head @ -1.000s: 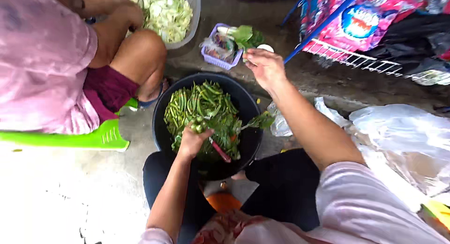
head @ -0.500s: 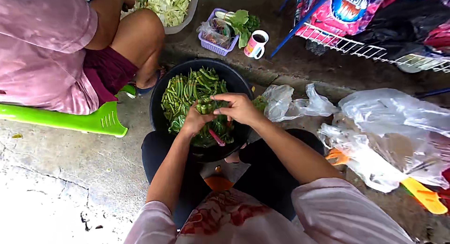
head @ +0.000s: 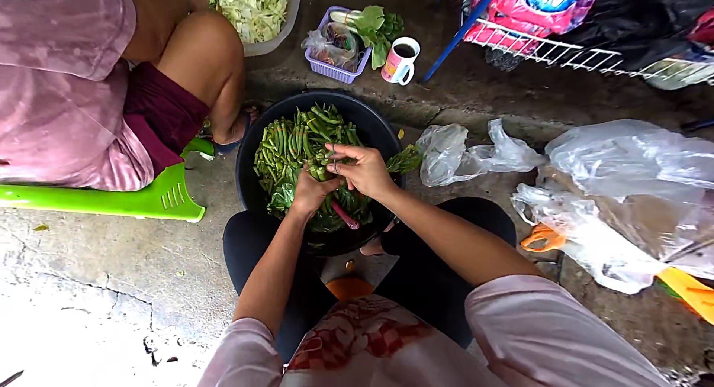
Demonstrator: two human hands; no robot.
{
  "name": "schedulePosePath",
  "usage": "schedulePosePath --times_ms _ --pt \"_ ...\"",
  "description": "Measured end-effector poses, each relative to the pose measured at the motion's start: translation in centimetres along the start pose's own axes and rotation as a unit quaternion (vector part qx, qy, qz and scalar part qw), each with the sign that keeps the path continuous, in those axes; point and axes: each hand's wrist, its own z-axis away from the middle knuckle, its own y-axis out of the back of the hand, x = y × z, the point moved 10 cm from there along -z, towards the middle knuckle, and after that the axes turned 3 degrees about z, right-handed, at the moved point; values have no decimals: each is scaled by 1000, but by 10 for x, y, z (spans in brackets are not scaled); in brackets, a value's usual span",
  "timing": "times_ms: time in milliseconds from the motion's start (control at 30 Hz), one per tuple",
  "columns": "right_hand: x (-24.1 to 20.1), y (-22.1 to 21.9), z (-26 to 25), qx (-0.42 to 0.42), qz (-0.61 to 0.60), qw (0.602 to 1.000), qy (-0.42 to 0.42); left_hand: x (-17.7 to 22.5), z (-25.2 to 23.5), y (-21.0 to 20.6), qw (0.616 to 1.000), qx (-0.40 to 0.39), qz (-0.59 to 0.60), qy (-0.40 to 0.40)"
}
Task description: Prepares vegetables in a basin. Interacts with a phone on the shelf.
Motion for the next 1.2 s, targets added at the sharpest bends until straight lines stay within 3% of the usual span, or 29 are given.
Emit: schedulePosePath --times_ms 133,233,367,433,600,733,800,900,933,1000,1067,1200 --pt "-6 3 -5 -24 55 997 57 2 -2 5 997 14 -71 4" --pt "-24 1 -6 -84 216 965 121 10 -2 9 955 9 -296 12" --pt "-5 -24 -2 -201 409 888 54 -1 -1 1 862 -19 -505 49" --pt "8 -28 -3 -246 421 873 23 -2 1 -3 871 -35 -488 36" --pt "31 -27 -3 -308 240 920 -46 10 8 -5 970 -81 -229 23" --pt "34 -23 6 -289 204 930 -97 3 2 18 991 -7 -109 79" --pt "8 -26 16 -312 168 934 -33 -1 1 23 992 17 -66 102" --pt "-37 -24 29 -298 -87 940 138 -4 -4 20 993 27 56 100" --pt "-36 -17 27 -259 -193 935 144 -4 -6 18 990 17 110 88" --pt "-15 -2 12 -165 -365 913 79 2 -11 18 978 -3 200 51" --pt "5 4 3 -92 -438 894 -3 13 -9 21 978 10 207 -5" --pt "16 10 -3 -31 -294 954 -57 35 -3 21 994 17 20 -104"
